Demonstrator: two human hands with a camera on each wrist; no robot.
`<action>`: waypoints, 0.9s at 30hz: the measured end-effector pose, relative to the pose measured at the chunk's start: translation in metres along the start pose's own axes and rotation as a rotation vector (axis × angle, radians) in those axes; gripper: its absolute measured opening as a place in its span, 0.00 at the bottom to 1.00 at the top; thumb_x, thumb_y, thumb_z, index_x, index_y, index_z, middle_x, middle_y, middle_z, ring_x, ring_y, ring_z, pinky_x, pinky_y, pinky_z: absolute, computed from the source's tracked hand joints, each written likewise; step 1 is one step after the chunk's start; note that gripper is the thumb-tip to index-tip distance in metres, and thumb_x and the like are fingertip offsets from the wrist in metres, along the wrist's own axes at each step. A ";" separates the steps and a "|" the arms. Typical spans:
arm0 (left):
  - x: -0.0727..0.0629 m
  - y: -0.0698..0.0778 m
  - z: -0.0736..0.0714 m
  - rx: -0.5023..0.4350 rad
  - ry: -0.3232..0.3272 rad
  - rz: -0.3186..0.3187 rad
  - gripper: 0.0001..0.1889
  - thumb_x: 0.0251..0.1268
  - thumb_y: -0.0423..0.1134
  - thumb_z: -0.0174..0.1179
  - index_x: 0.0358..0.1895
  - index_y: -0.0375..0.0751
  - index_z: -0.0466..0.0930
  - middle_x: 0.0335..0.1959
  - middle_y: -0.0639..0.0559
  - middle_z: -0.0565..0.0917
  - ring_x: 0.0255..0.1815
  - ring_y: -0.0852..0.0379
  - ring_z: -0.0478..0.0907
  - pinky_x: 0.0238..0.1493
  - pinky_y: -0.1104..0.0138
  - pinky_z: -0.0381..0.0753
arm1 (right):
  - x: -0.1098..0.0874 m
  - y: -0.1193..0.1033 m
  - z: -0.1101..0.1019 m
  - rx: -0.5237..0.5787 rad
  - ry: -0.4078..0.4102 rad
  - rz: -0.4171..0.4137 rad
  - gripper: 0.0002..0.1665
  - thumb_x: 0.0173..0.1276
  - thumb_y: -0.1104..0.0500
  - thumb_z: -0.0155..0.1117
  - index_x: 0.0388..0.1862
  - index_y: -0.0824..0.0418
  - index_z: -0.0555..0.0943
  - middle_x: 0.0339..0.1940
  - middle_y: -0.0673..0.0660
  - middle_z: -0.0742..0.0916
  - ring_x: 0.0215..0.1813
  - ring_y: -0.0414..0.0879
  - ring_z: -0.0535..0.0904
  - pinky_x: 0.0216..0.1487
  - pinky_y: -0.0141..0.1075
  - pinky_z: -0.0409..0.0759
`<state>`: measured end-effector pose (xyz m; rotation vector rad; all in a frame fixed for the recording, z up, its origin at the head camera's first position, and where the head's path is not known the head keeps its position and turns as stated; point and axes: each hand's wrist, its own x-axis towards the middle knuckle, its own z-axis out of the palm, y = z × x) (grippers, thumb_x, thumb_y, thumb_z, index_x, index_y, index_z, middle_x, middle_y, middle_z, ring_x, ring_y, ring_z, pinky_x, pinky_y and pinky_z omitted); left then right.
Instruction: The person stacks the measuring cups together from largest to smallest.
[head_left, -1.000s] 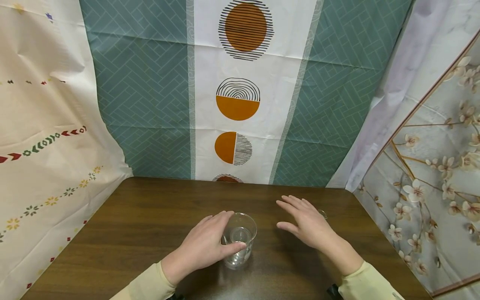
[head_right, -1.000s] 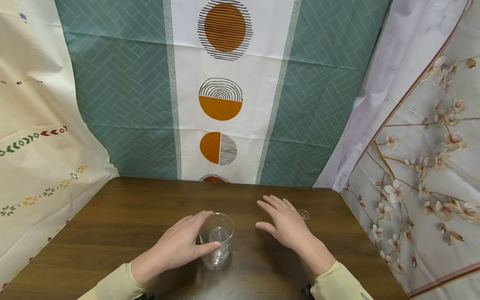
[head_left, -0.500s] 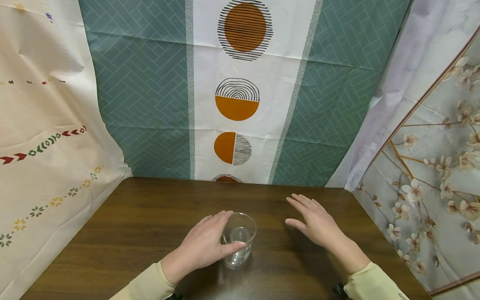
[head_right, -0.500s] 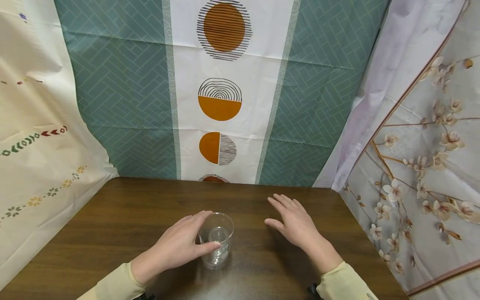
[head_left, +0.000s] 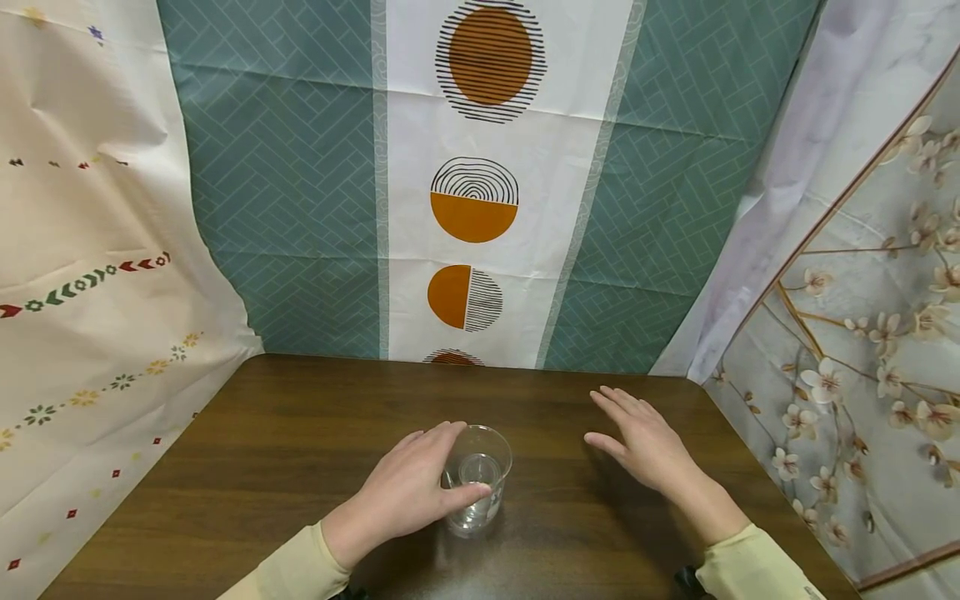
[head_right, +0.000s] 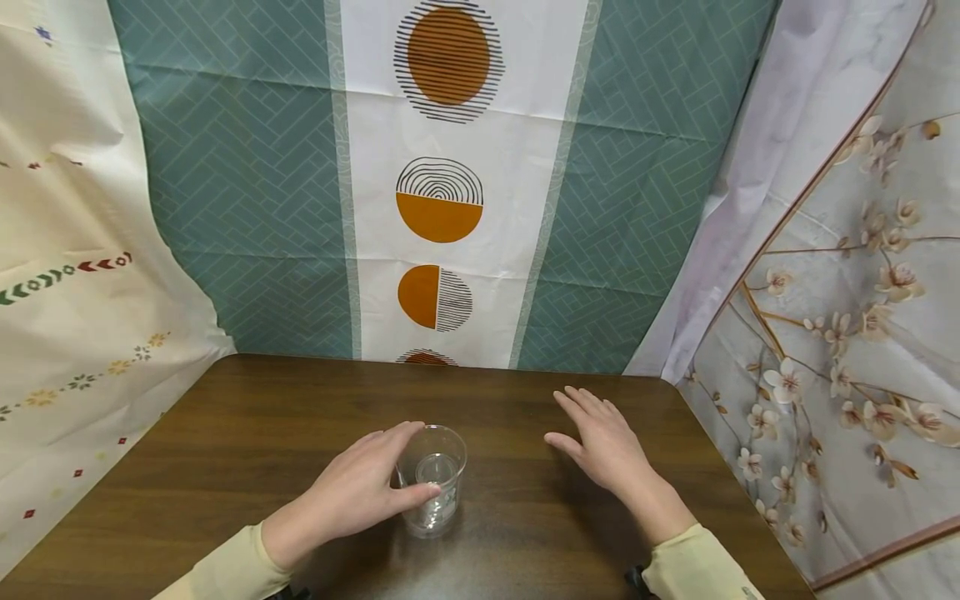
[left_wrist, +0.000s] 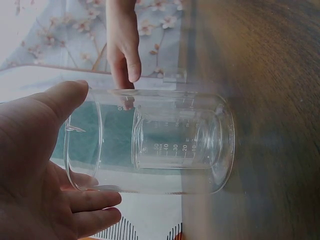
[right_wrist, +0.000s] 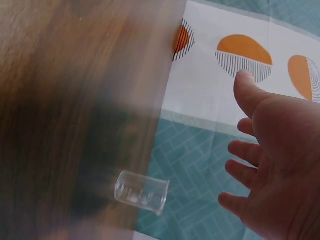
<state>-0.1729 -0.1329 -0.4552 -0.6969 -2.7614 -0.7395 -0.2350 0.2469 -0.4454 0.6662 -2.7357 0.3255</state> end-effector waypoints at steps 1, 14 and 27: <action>0.000 0.000 0.000 -0.001 -0.002 -0.002 0.50 0.66 0.73 0.71 0.77 0.37 0.75 0.73 0.45 0.82 0.73 0.43 0.79 0.77 0.47 0.73 | 0.000 0.001 0.000 -0.001 0.002 0.003 0.42 0.79 0.43 0.72 0.83 0.63 0.74 0.82 0.68 0.76 0.83 0.69 0.67 0.81 0.69 0.63; -0.001 0.000 0.000 0.010 0.016 0.012 0.49 0.66 0.73 0.70 0.76 0.37 0.76 0.70 0.47 0.83 0.68 0.45 0.81 0.75 0.49 0.75 | -0.004 0.016 0.000 -0.012 0.000 0.060 0.43 0.80 0.43 0.72 0.83 0.65 0.73 0.81 0.70 0.75 0.83 0.71 0.67 0.81 0.69 0.62; 0.000 0.000 -0.001 0.002 -0.009 -0.007 0.50 0.66 0.73 0.70 0.77 0.36 0.74 0.73 0.44 0.81 0.74 0.42 0.78 0.78 0.47 0.72 | -0.007 0.034 0.003 -0.015 -0.001 0.108 0.43 0.80 0.43 0.72 0.82 0.67 0.73 0.81 0.71 0.75 0.81 0.74 0.68 0.80 0.70 0.63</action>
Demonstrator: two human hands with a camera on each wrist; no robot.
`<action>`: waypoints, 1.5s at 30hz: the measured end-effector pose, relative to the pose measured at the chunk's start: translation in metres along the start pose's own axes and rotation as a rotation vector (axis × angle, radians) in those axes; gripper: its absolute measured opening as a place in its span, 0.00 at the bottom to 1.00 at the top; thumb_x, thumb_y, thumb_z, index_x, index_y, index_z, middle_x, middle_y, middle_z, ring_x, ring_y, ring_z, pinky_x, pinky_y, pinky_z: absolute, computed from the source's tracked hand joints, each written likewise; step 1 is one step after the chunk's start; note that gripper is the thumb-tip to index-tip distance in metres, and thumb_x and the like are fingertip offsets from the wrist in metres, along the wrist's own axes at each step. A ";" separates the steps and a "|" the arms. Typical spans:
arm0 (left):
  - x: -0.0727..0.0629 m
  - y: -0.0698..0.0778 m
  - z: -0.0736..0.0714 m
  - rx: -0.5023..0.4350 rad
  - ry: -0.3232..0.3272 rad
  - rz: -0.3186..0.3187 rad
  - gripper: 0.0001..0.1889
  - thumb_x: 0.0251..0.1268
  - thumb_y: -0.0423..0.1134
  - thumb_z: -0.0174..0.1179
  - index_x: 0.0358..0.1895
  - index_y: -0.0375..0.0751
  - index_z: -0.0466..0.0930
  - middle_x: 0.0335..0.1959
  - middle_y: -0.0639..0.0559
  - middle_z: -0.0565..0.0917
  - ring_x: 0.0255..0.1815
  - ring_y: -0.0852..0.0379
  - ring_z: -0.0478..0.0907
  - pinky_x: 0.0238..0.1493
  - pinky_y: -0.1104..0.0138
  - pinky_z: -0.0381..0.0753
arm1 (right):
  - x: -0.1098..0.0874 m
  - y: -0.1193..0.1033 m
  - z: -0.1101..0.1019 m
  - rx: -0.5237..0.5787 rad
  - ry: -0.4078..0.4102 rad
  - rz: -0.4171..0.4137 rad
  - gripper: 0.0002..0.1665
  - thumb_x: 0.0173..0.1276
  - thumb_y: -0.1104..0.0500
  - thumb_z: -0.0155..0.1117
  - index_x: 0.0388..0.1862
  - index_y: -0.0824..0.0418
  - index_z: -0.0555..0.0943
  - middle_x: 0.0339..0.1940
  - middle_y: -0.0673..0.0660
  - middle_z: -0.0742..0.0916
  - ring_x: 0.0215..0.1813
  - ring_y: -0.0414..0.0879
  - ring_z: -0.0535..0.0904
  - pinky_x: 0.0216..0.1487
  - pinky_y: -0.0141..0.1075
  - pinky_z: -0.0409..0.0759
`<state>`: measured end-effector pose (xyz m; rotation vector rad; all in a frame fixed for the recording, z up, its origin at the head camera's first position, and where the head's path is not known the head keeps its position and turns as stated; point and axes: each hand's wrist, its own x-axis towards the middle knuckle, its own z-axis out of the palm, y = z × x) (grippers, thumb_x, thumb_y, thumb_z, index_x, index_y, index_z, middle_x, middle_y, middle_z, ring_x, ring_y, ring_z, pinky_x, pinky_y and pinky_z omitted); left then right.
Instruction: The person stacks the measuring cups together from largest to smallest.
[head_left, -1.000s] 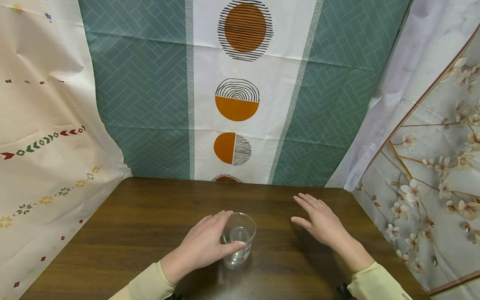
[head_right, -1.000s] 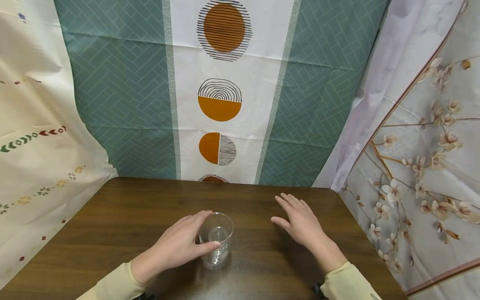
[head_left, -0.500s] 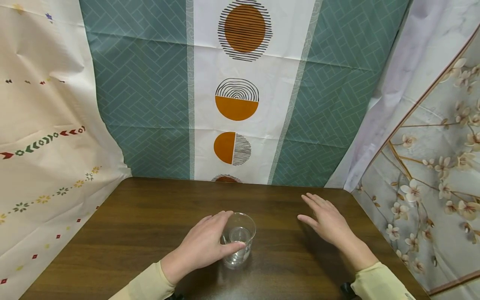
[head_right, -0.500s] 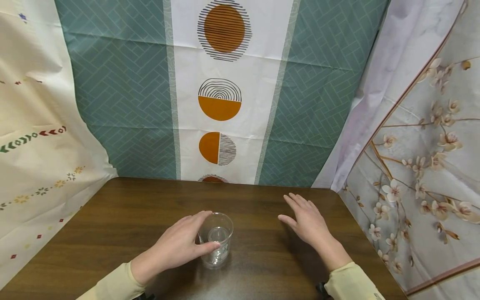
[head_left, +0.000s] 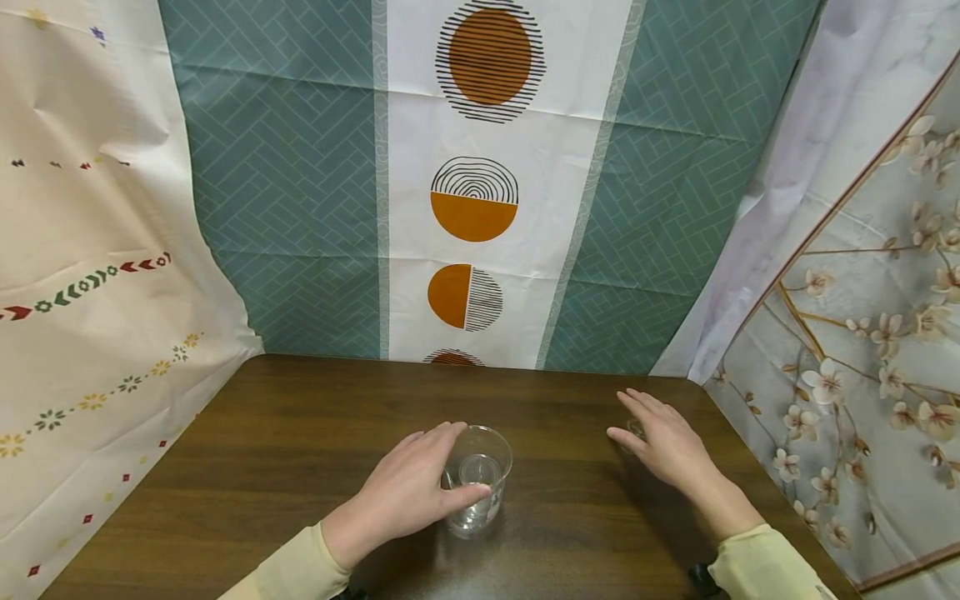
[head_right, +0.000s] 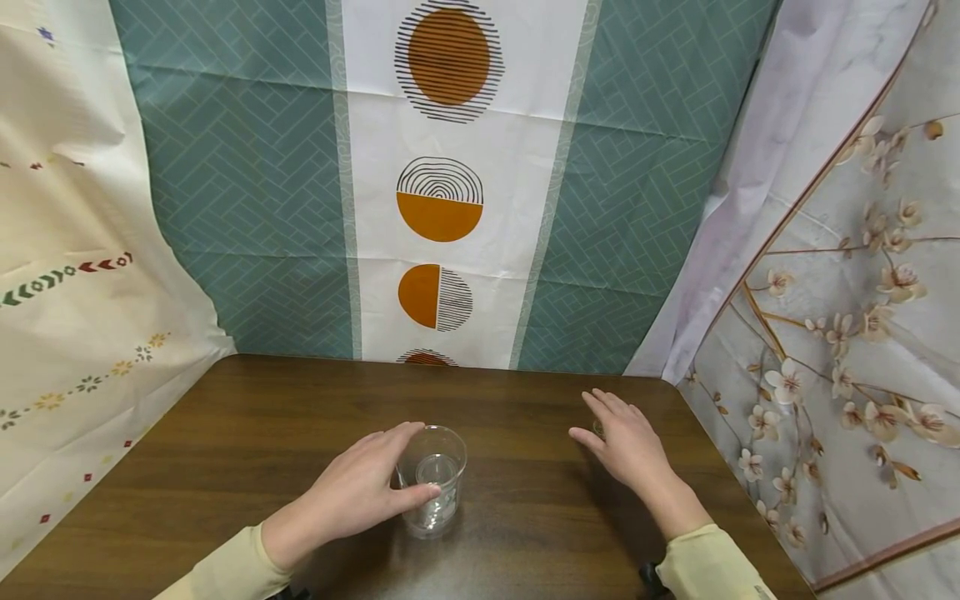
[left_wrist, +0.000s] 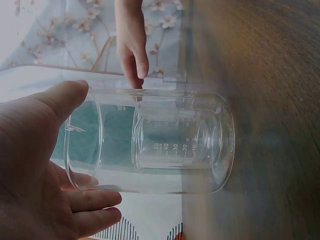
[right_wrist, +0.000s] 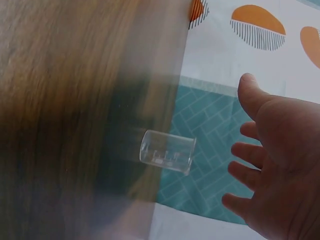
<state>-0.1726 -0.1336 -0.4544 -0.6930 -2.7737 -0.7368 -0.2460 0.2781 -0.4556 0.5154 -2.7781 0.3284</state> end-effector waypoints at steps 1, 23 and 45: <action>0.000 0.000 0.000 -0.001 -0.002 -0.002 0.50 0.66 0.73 0.70 0.78 0.36 0.74 0.74 0.44 0.81 0.74 0.42 0.78 0.78 0.47 0.72 | 0.000 0.002 0.000 0.001 -0.003 0.008 0.43 0.80 0.43 0.72 0.82 0.67 0.73 0.81 0.72 0.75 0.81 0.74 0.68 0.79 0.70 0.63; 0.000 0.000 0.001 0.006 0.015 0.006 0.50 0.66 0.74 0.70 0.77 0.37 0.75 0.72 0.45 0.82 0.70 0.43 0.80 0.76 0.47 0.74 | -0.004 0.022 0.005 0.015 -0.044 0.082 0.45 0.81 0.39 0.70 0.81 0.69 0.74 0.79 0.74 0.76 0.79 0.75 0.69 0.74 0.71 0.69; -0.001 -0.001 0.002 0.003 0.020 0.004 0.50 0.66 0.74 0.70 0.77 0.38 0.75 0.72 0.46 0.82 0.69 0.42 0.81 0.75 0.46 0.75 | -0.007 0.031 0.010 0.032 -0.096 0.146 0.43 0.81 0.43 0.71 0.80 0.71 0.73 0.78 0.75 0.76 0.78 0.76 0.70 0.71 0.73 0.71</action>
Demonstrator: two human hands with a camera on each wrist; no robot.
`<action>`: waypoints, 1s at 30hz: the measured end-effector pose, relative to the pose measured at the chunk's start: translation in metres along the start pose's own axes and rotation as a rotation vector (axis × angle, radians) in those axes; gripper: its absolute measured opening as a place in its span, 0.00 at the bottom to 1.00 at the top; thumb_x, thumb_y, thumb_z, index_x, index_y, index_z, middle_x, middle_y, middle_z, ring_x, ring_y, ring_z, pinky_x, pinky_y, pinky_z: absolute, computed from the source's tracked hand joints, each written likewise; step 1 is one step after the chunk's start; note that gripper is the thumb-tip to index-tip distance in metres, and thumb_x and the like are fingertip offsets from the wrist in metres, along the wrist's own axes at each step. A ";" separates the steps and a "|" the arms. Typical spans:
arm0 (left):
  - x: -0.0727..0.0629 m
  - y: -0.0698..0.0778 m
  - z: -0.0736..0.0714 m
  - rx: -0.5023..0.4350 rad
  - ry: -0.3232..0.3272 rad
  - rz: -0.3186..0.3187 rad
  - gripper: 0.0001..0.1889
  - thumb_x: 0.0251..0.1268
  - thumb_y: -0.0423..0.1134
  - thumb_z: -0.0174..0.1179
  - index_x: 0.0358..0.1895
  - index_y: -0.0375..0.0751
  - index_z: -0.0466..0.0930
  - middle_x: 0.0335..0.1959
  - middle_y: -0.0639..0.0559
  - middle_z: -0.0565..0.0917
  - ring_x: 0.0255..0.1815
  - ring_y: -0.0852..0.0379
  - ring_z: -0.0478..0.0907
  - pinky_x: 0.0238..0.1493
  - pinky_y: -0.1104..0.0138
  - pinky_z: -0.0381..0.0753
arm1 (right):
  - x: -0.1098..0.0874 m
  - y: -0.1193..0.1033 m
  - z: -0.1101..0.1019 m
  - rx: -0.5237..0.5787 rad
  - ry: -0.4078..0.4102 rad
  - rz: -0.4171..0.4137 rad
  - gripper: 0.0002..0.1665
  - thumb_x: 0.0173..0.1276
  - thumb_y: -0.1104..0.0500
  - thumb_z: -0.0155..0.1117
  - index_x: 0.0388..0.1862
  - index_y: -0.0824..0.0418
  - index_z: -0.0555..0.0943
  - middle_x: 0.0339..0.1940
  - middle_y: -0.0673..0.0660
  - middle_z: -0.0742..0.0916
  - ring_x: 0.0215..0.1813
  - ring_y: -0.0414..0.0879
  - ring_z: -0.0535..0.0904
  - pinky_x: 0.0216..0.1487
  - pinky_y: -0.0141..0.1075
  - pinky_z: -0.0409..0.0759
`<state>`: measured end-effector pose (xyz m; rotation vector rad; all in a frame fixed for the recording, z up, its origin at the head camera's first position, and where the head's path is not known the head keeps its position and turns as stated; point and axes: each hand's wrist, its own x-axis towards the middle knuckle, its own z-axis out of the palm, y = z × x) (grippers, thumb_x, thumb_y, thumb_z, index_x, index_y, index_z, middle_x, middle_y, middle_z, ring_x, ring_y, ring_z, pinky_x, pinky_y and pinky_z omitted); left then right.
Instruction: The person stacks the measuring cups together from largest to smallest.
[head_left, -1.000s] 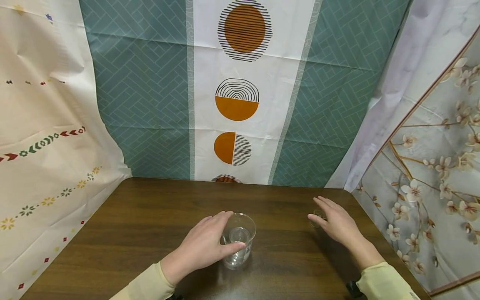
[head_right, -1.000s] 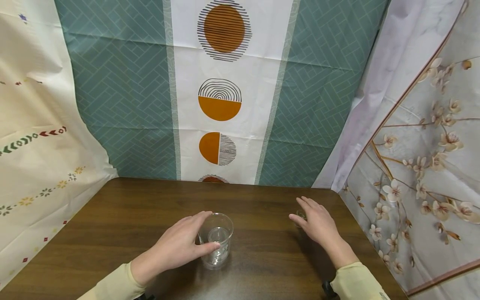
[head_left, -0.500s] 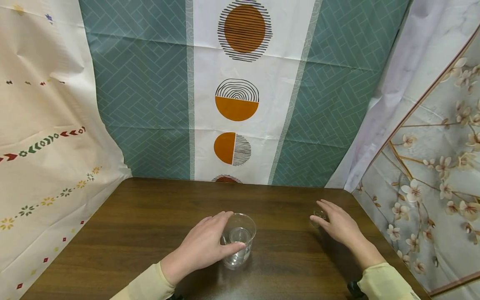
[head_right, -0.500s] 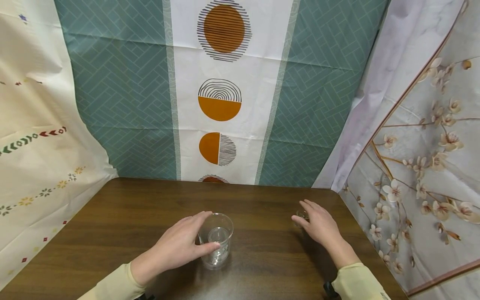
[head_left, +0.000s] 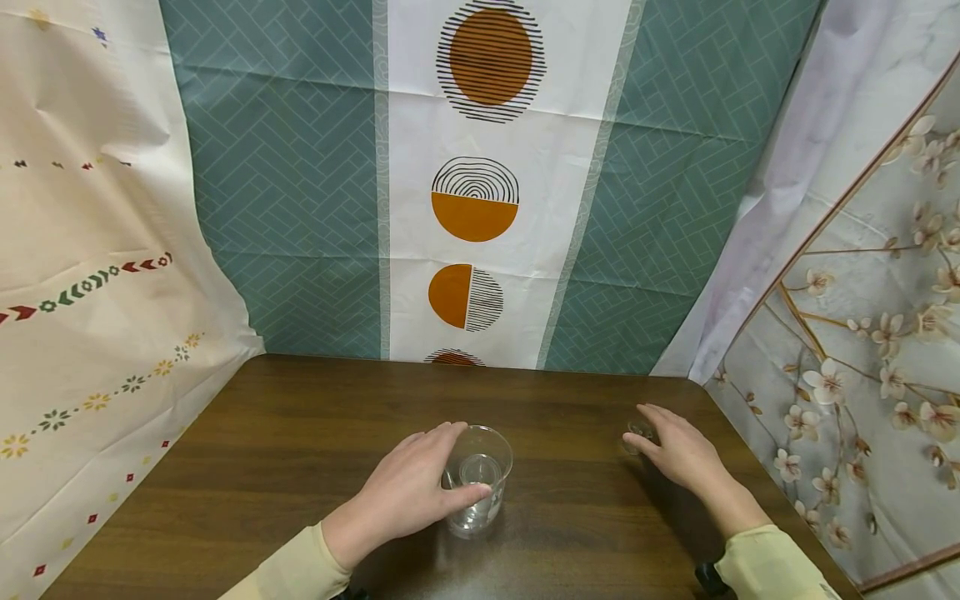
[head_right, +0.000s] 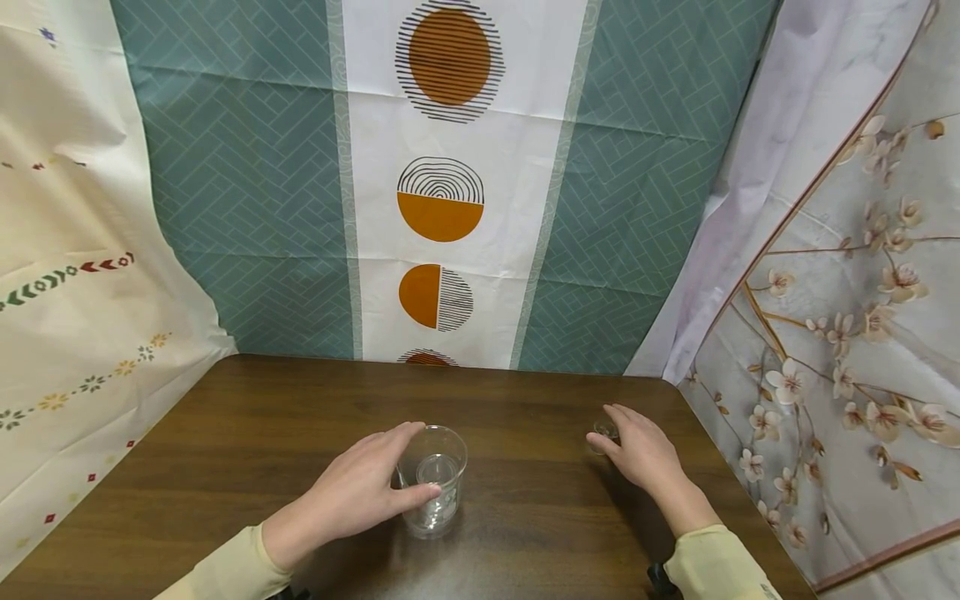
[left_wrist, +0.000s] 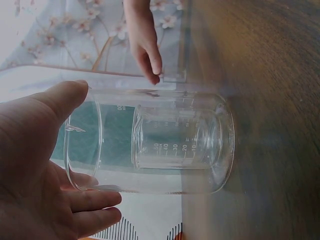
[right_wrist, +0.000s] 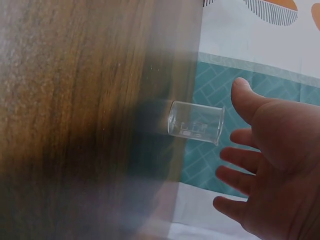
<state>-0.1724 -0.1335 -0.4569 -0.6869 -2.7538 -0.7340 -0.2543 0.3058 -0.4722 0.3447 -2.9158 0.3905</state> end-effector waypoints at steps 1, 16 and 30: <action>0.000 0.000 0.000 0.001 0.001 0.001 0.50 0.66 0.74 0.70 0.77 0.38 0.75 0.72 0.46 0.82 0.69 0.42 0.81 0.75 0.46 0.76 | 0.000 0.001 0.000 0.001 -0.002 0.003 0.43 0.81 0.43 0.70 0.80 0.71 0.73 0.78 0.76 0.76 0.77 0.77 0.70 0.71 0.73 0.71; 0.000 0.000 -0.001 0.000 -0.002 0.003 0.49 0.67 0.73 0.70 0.77 0.37 0.75 0.72 0.46 0.82 0.70 0.42 0.81 0.75 0.46 0.75 | -0.002 0.005 0.003 -0.007 -0.047 0.048 0.40 0.83 0.44 0.68 0.78 0.72 0.74 0.75 0.79 0.77 0.75 0.78 0.72 0.68 0.74 0.74; 0.000 0.000 -0.002 -0.005 -0.005 0.005 0.49 0.67 0.74 0.69 0.77 0.37 0.75 0.72 0.46 0.82 0.70 0.42 0.81 0.75 0.46 0.75 | -0.001 0.007 0.007 -0.014 -0.038 0.047 0.34 0.83 0.48 0.68 0.75 0.71 0.77 0.72 0.77 0.80 0.72 0.77 0.76 0.63 0.73 0.78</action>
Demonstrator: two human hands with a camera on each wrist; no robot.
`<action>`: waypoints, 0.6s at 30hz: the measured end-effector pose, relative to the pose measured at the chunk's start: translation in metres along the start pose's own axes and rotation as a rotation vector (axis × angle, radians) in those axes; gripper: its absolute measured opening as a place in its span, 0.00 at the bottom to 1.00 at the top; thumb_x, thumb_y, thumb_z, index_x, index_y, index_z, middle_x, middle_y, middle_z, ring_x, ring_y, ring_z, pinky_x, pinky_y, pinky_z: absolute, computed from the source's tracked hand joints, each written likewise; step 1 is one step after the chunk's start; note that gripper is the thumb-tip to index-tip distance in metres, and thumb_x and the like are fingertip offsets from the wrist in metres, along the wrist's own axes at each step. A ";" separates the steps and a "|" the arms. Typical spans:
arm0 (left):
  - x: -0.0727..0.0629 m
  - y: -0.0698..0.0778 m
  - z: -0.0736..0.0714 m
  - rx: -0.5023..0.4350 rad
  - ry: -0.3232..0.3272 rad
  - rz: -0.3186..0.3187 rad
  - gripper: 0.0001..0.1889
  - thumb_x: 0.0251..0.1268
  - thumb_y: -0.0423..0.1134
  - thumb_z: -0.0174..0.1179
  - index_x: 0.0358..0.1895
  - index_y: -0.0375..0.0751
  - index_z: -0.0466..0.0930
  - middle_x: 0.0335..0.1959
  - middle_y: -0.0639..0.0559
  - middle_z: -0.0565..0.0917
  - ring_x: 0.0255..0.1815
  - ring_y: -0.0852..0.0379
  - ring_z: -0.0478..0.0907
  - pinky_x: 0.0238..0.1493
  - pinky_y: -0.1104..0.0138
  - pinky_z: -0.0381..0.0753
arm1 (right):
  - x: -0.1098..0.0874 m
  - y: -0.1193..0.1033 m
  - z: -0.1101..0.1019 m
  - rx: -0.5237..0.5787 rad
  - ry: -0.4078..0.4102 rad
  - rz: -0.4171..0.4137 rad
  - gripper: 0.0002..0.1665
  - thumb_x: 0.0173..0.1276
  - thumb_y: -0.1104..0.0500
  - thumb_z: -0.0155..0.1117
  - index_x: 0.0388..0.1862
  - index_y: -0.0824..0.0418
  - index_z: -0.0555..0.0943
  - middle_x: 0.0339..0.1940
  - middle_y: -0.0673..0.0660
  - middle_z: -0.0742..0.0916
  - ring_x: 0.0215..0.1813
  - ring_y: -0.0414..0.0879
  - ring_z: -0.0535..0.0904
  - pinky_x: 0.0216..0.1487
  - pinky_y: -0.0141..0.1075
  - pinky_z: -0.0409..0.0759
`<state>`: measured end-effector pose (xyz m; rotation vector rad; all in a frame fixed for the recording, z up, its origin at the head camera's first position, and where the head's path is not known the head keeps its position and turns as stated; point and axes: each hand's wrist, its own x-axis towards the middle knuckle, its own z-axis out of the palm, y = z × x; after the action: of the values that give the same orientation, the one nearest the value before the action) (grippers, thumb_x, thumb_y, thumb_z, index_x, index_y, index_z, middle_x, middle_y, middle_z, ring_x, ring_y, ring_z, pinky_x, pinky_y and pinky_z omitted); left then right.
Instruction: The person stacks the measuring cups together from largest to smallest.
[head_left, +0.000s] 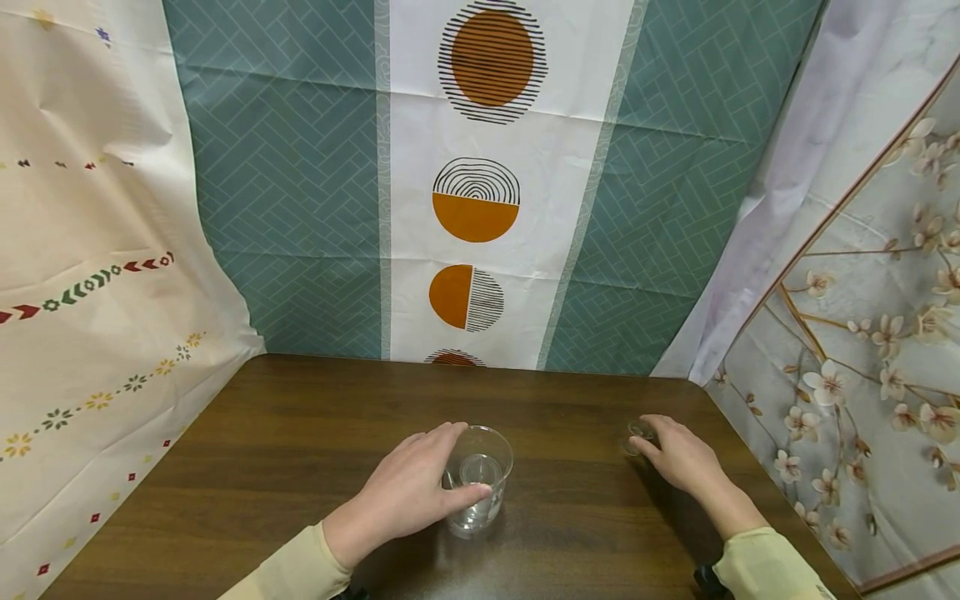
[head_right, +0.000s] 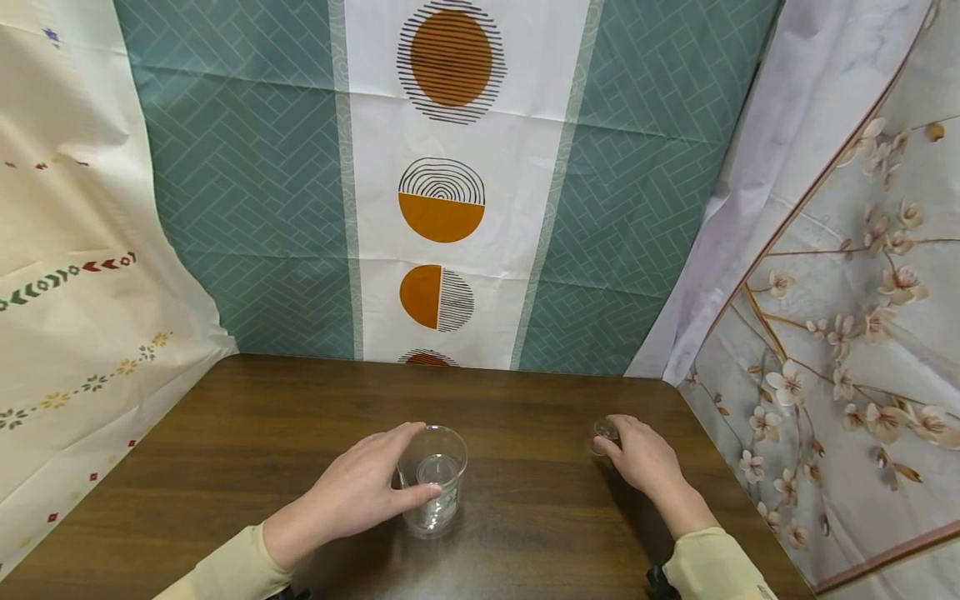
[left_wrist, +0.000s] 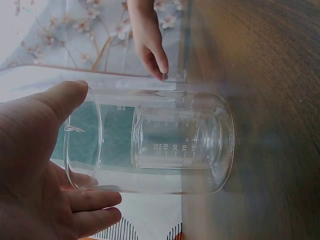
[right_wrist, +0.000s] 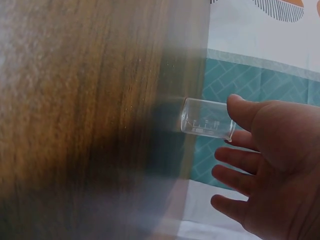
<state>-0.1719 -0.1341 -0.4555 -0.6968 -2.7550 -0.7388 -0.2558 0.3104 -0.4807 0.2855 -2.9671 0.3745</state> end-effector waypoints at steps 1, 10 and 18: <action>0.000 0.000 0.000 0.000 0.000 -0.001 0.49 0.67 0.74 0.69 0.77 0.37 0.75 0.72 0.45 0.82 0.70 0.42 0.80 0.76 0.46 0.75 | 0.000 0.000 0.000 0.000 0.000 0.003 0.34 0.83 0.48 0.68 0.75 0.71 0.77 0.72 0.77 0.80 0.72 0.77 0.76 0.63 0.73 0.78; 0.000 0.000 0.000 0.003 0.005 0.000 0.49 0.67 0.73 0.70 0.76 0.37 0.75 0.71 0.46 0.82 0.69 0.42 0.81 0.75 0.47 0.75 | 0.001 0.000 0.001 0.008 -0.003 0.011 0.32 0.83 0.48 0.69 0.73 0.69 0.79 0.71 0.76 0.82 0.70 0.76 0.78 0.61 0.72 0.80; 0.000 0.000 0.000 0.000 0.006 0.008 0.48 0.67 0.73 0.69 0.76 0.38 0.76 0.70 0.47 0.83 0.68 0.44 0.82 0.74 0.47 0.76 | 0.003 0.000 0.001 0.016 0.001 0.013 0.30 0.82 0.48 0.69 0.72 0.67 0.80 0.70 0.75 0.82 0.69 0.75 0.79 0.59 0.71 0.81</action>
<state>-0.1717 -0.1340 -0.4552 -0.7040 -2.7456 -0.7376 -0.2587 0.3093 -0.4816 0.2679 -2.9672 0.3994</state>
